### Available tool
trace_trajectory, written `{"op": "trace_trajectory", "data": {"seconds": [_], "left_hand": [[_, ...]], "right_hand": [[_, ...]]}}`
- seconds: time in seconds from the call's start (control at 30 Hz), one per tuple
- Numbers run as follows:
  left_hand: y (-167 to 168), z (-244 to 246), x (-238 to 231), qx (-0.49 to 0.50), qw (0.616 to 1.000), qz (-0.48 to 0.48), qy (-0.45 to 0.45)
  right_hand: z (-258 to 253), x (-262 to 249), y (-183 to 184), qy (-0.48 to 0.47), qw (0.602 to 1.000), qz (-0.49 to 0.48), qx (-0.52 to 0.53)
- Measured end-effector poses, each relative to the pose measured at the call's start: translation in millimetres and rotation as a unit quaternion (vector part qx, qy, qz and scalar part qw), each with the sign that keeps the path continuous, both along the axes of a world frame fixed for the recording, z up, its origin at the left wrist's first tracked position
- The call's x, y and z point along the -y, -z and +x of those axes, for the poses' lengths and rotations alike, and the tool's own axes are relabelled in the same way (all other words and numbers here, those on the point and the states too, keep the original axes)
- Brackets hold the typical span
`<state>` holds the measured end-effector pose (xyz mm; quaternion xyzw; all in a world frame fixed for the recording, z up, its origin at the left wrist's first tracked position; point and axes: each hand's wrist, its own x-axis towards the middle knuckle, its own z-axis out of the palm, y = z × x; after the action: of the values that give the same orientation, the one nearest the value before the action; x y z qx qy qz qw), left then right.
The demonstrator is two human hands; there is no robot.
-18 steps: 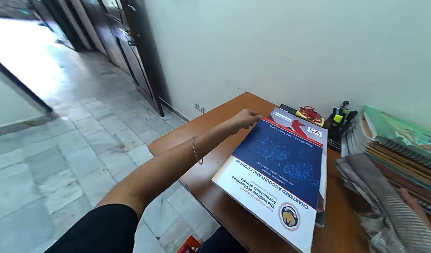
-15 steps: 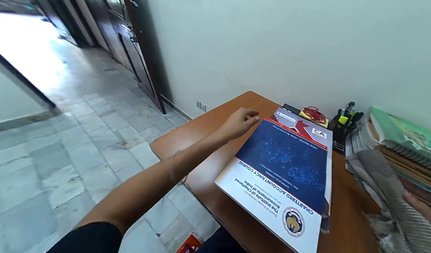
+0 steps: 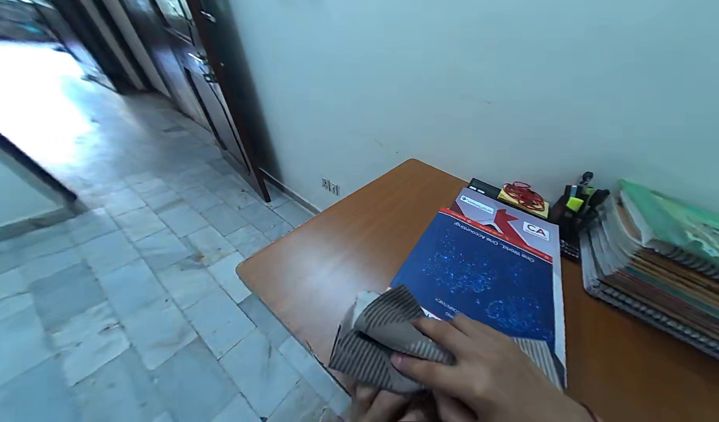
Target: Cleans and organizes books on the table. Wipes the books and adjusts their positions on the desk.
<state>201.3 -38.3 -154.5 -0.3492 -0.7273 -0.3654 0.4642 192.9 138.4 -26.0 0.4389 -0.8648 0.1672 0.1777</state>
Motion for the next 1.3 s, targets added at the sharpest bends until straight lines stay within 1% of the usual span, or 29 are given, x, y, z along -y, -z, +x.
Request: {"op": "trace_trajectory", "data": {"seconds": [0.03,0.1,0.17,0.27,0.33,0.4,0.43,0.53,0.63,0.73,0.8,0.87,0.93,0.97,1.07,1.13,1.2,1.23,1.3], "left_hand": [[-2,-2,-1,-0.007,1.0,0.001,0.004],[-6,-7,-1,-0.017,1.0,-0.002,0.011],[-9,-8,-1,-0.018,1.0,-0.001,0.019],[-9,-8,-1,-0.017,1.0,0.007,0.021],[-7,-8,-3,-0.016,1.0,0.014,0.013],[-5,-8,-5,-0.022,0.999,0.024,0.005],[-4,-8,-6,-0.025,0.999,0.03,0.0],[-3,-9,-8,-0.038,0.998,0.046,-0.001],[-5,-7,-9,-0.034,0.998,0.053,-0.002],[-8,-2,-9,-0.02,0.998,0.058,-0.011],[-6,0,-8,-0.013,0.998,0.06,-0.02],[-6,-2,-8,-0.007,0.998,0.059,-0.008],[-6,-4,-8,-0.011,0.998,0.061,-0.005],[-6,-4,-9,-0.014,0.998,0.061,-0.006],[-5,-5,-8,-0.019,0.998,0.058,-0.01],[-5,-5,-9,-0.02,0.998,0.056,-0.011],[-4,-5,-9,-0.021,0.998,0.054,-0.013],[-4,-6,-10,-0.021,0.998,0.054,-0.013],[-6,-6,-10,-0.022,0.998,0.054,-0.01]], "right_hand": [[-9,-1,5,0.002,1.0,0.006,-0.029],[-30,-10,8,0.028,0.998,0.0,-0.052],[-55,-25,7,0.088,0.995,-0.011,-0.046],[-98,-64,0,0.202,0.979,0.006,0.019],[-122,-91,-6,0.274,0.959,0.022,0.062],[-133,-102,-10,0.32,0.943,0.035,0.081],[-133,-100,-10,0.325,0.942,0.039,0.073],[-112,-76,-3,0.265,0.964,0.019,0.006],[-66,-26,6,0.135,0.99,-0.021,-0.028],[-28,15,7,-0.025,0.999,-0.009,-0.023],[-28,21,9,-0.055,0.998,-0.001,-0.029],[-44,10,10,-0.018,0.999,-0.016,-0.039],[-67,-14,6,0.072,0.997,-0.016,-0.029],[-78,-30,2,0.129,0.992,-0.002,0.005],[-106,-87,-10,0.29,0.954,0.024,0.074],[-108,-117,-10,0.359,0.93,0.02,0.079],[-92,-126,-3,0.379,0.924,0.014,0.044],[-78,-121,2,0.368,0.93,0.01,0.016],[-41,-96,11,0.321,0.946,-0.001,-0.042]]}}
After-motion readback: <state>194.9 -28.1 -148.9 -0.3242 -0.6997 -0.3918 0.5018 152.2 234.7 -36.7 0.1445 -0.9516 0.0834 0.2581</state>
